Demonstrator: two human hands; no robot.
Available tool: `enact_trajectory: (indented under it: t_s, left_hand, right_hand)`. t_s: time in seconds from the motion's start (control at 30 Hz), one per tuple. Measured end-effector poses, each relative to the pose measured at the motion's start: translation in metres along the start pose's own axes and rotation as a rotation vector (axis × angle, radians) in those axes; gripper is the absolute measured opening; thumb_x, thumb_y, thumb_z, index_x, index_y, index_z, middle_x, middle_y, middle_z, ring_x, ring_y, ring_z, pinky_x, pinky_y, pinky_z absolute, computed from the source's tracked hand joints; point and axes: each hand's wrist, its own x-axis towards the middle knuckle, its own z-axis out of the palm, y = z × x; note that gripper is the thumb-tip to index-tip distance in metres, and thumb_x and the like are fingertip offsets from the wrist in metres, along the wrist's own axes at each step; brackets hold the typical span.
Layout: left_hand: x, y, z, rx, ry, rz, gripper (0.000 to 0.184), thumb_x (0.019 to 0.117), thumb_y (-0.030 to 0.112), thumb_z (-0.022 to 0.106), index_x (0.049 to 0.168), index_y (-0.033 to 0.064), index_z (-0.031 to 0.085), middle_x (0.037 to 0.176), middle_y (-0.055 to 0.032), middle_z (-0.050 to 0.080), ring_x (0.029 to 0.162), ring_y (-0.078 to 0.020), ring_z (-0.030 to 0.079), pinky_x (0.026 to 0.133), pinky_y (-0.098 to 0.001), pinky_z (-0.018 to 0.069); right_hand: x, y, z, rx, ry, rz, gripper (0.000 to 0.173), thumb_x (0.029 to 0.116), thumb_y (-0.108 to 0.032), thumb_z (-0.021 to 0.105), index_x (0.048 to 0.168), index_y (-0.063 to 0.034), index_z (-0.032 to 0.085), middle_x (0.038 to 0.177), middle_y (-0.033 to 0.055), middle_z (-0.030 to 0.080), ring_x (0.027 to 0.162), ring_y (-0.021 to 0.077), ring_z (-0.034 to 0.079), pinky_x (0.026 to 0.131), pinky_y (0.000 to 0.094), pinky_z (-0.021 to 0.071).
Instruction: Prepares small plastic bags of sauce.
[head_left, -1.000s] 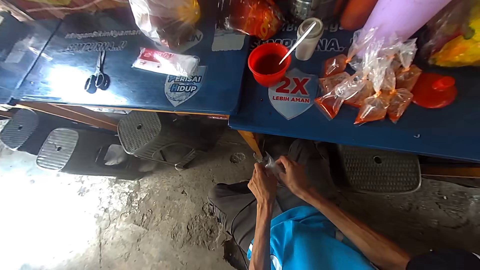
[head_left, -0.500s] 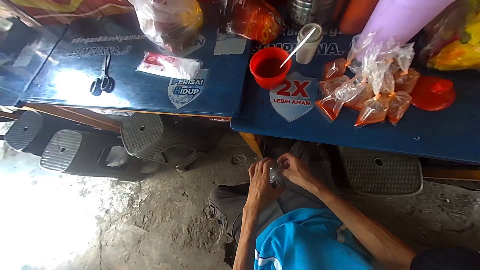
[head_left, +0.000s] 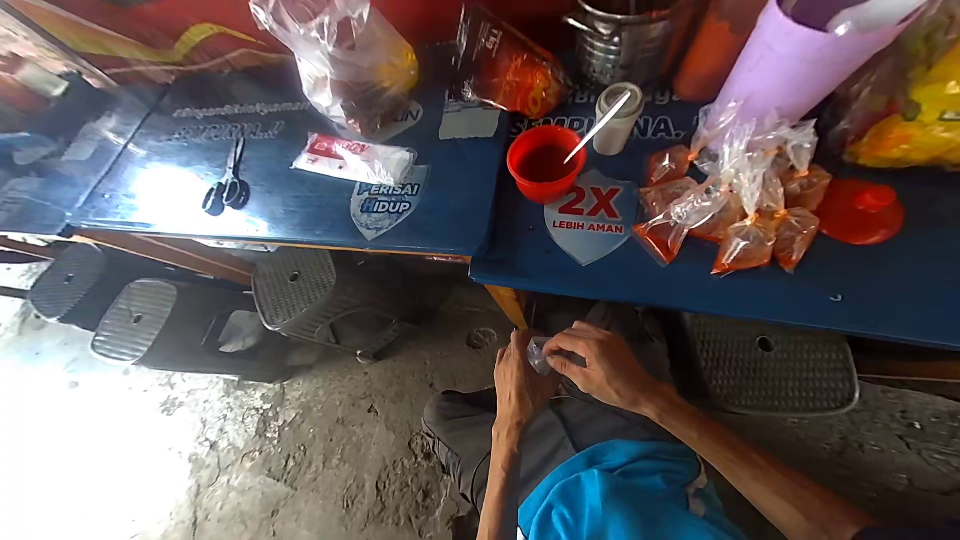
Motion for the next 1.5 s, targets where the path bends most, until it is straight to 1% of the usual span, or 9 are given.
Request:
enact_trajectory:
  t_s: [0.17,0.27,0.4,0.53,0.67,0.8,1.0,1.27,1.5]
  left_hand:
    - [0.004,0.030,0.001,0.093,0.314,0.063,0.050,0.0736,0.019,0.077,0.115,-0.0059,0.066,0.094,-0.0152,0.074,0.083,-0.0310,0.071,0.075,-0.0481,0.0570]
    - [0.026,0.042,-0.020,-0.081,0.349,0.065,0.047,0.0800,0.019,0.080,0.115,-0.0075,0.065,0.095,-0.0166,0.073,0.086,-0.0261,0.073,0.079,-0.0441,0.0604]
    - [0.074,0.055,-0.050,-0.288,0.374,0.155,0.046,0.0805,0.014,0.080,0.115,-0.0105,0.061,0.097,-0.0140,0.073,0.089,-0.0102,0.072,0.082,-0.0274,0.0607]
    - [0.122,0.057,-0.062,-0.397,0.314,0.179,0.044,0.0790,0.015,0.080,0.113,-0.0063,0.062,0.096,-0.0096,0.072,0.088,-0.0077,0.071,0.082,-0.0252,0.0595]
    - [0.155,0.054,-0.062,-0.437,0.215,0.132,0.043,0.0781,0.016,0.080,0.113,-0.0035,0.063,0.095,-0.0078,0.072,0.088,-0.0074,0.070,0.082,-0.0255,0.0590]
    - [0.175,0.054,-0.061,-0.446,0.107,0.062,0.044,0.0768,0.016,0.081,0.113,-0.0030,0.064,0.096,-0.0079,0.072,0.089,-0.0089,0.070,0.083,-0.0275,0.0589]
    - [0.187,0.055,-0.062,-0.423,0.030,0.018,0.051,0.0761,0.018,0.081,0.118,-0.0035,0.061,0.100,-0.0090,0.071,0.092,-0.0093,0.070,0.085,-0.0275,0.0581]
    - [0.197,0.056,-0.055,-0.448,-0.033,-0.006,0.065,0.0742,0.018,0.082,0.127,-0.0048,0.052,0.106,-0.0138,0.069,0.096,-0.0133,0.070,0.086,-0.0294,0.0584]
    - [0.203,0.061,-0.052,-0.481,-0.061,-0.049,0.073,0.0735,0.016,0.083,0.132,-0.0059,0.046,0.108,-0.0164,0.068,0.098,-0.0153,0.070,0.087,-0.0309,0.0581]
  right_hand:
    - [0.011,-0.018,-0.019,0.127,0.073,-0.046,0.023,0.0988,-0.029,0.062,0.107,-0.0124,0.076,0.102,0.0034,0.074,0.093,0.0149,0.066,0.081,0.0311,0.0527]
    - [0.027,-0.033,-0.058,0.260,0.218,0.010,0.029,0.1002,-0.031,0.063,0.114,-0.0062,0.072,0.103,0.0054,0.073,0.089,0.0092,0.069,0.074,0.0265,0.0576]
    - [0.070,-0.019,-0.120,0.246,0.419,0.170,0.036,0.1032,-0.026,0.061,0.130,-0.0015,0.060,0.101,0.0105,0.071,0.085,0.0168,0.070,0.075,0.0370,0.0587]
    - [0.113,-0.002,-0.149,0.304,0.444,0.338,0.055,0.1051,-0.042,0.056,0.145,-0.0039,0.049,0.104,0.0171,0.068,0.078,0.0234,0.061,0.065,0.0402,0.0502]
    - [0.145,0.016,-0.150,0.280,0.461,0.306,0.046,0.1041,-0.045,0.058,0.132,-0.0092,0.057,0.088,0.0138,0.065,0.068,0.0236,0.059,0.060,0.0406,0.0491]
    - [0.160,0.020,-0.150,0.110,0.537,0.143,0.036,0.1076,-0.037,0.053,0.110,-0.0033,0.064,0.084,0.0142,0.067,0.067,0.0267,0.063,0.063,0.0470,0.0525]
    - [0.177,0.023,-0.160,-0.079,0.629,-0.143,0.024,0.1074,-0.023,0.054,0.117,-0.0050,0.067,0.085,0.0116,0.070,0.068,0.0219,0.066,0.063,0.0401,0.0542]
    - [0.170,0.037,-0.151,0.097,0.552,0.123,0.030,0.1096,-0.028,0.048,0.116,-0.0020,0.061,0.079,0.0139,0.064,0.062,0.0253,0.059,0.058,0.0456,0.0496]
    - [0.177,0.034,-0.165,0.378,0.580,0.355,0.028,0.1082,-0.030,0.052,0.118,-0.0050,0.060,0.082,0.0066,0.066,0.065,0.0125,0.056,0.060,0.0305,0.0464]
